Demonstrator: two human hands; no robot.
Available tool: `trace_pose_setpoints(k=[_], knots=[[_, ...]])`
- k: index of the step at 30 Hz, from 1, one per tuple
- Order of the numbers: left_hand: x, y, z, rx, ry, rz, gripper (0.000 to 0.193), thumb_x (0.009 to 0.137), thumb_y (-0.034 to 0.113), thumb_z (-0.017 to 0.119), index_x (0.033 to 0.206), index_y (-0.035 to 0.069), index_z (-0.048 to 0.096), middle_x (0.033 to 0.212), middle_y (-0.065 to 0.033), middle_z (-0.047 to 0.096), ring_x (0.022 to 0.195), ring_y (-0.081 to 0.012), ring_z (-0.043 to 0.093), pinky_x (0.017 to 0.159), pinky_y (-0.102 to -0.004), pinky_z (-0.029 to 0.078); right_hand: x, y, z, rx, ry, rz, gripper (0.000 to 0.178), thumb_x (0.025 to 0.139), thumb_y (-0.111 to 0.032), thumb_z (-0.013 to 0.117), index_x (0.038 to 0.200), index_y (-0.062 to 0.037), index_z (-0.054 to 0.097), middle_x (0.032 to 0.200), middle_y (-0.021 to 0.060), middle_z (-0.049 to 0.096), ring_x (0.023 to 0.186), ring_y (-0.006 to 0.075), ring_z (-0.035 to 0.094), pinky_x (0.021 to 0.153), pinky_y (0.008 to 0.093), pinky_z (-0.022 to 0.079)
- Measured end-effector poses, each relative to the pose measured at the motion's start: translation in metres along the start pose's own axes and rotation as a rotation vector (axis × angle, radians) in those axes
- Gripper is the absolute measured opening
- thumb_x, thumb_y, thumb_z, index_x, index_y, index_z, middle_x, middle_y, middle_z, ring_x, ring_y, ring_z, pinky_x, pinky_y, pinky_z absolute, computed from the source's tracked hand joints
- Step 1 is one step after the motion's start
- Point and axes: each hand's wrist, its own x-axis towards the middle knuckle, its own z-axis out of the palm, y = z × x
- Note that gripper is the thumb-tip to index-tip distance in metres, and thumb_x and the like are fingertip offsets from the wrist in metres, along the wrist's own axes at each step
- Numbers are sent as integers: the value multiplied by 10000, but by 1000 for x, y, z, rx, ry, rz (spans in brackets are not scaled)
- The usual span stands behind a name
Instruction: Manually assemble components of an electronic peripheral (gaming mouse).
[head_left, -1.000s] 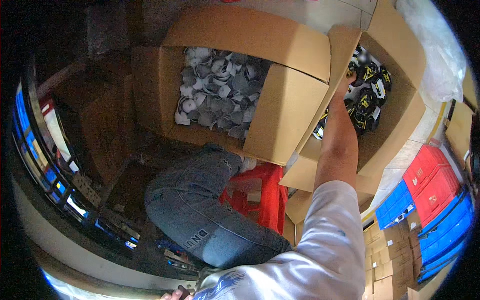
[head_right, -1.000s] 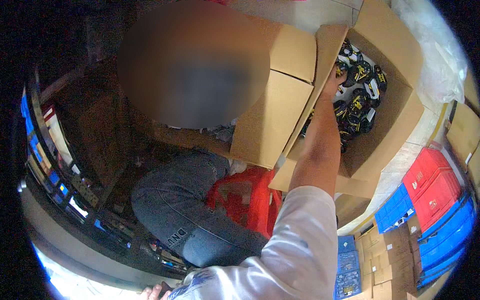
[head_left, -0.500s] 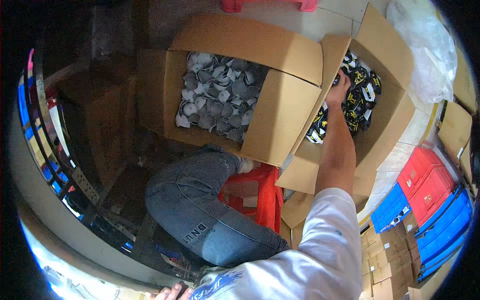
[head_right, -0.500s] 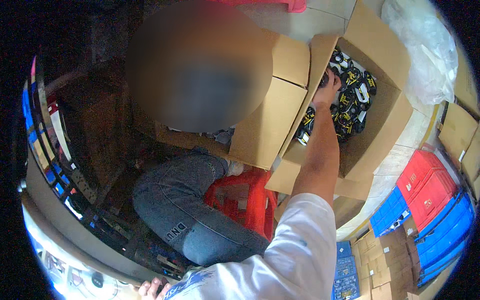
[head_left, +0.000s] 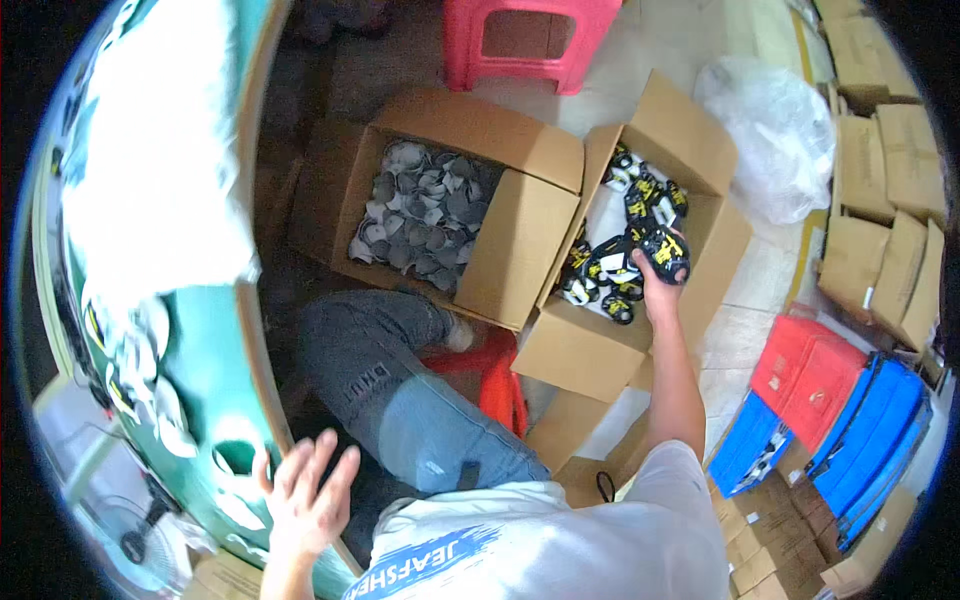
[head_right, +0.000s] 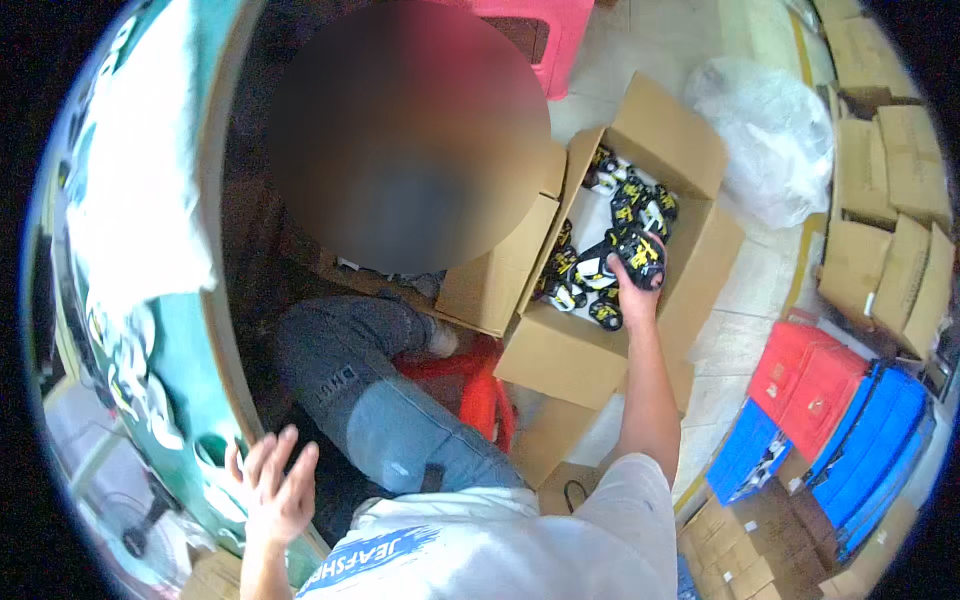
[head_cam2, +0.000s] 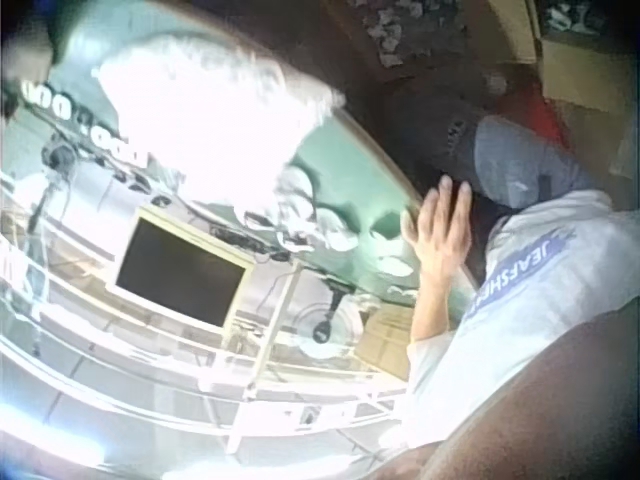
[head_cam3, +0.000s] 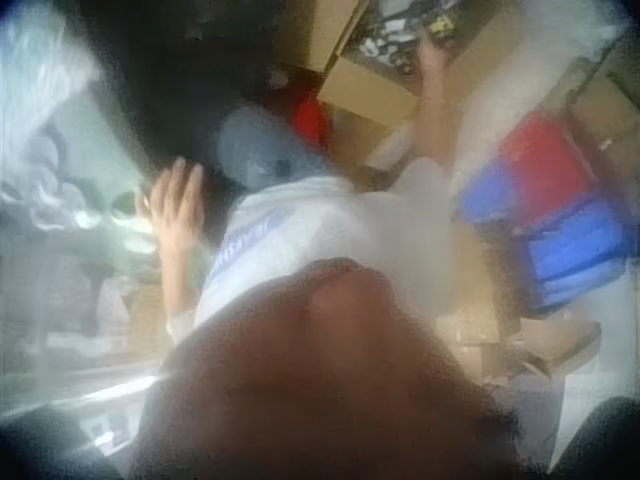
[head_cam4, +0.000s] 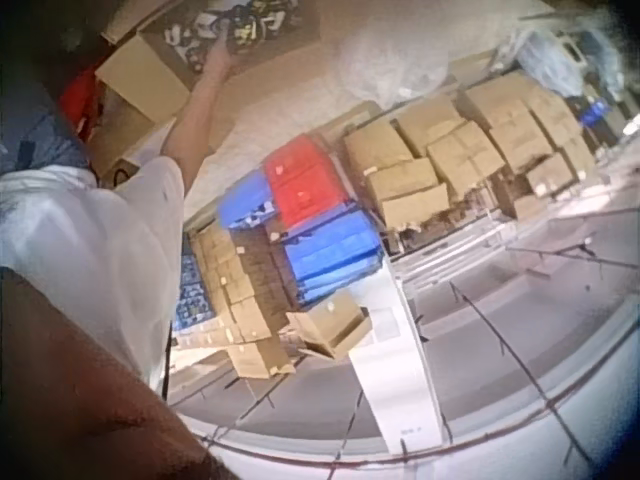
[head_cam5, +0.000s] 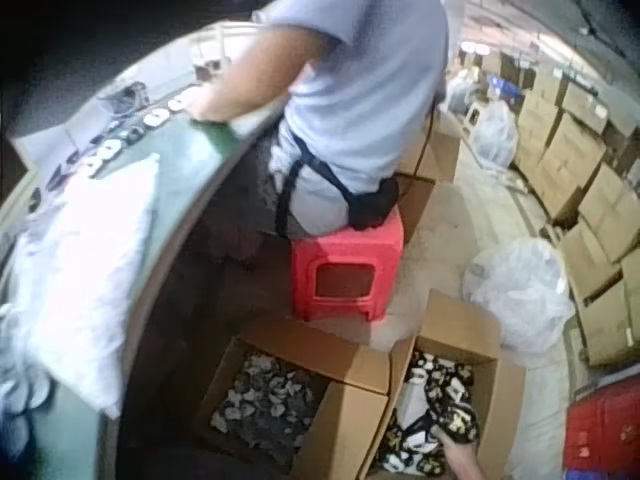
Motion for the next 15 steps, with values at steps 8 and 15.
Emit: trace_pose_setpoints(k=[8,15], knots=[[-9,-14,10,-255,425,93,701,894,237,917,1568,235,725,1629,-88,662,1522,-324,602,1325,-636,354,-148,-260,-23,229,-307,-625,796,849,-75,973,1528,-54,558,1434,60,593,1370,231,590,1246,434,455],[-130,21,-4,-1135,973,-178,1237,980,572,870,1871,81,166,1893,-294,145,1740,-498,215,1355,-608,318,-361,-388,82,318,-949,-1108,1005,809,-291,1092,1556,-59,461,1455,99,601,1328,239,656,1157,437,556]])
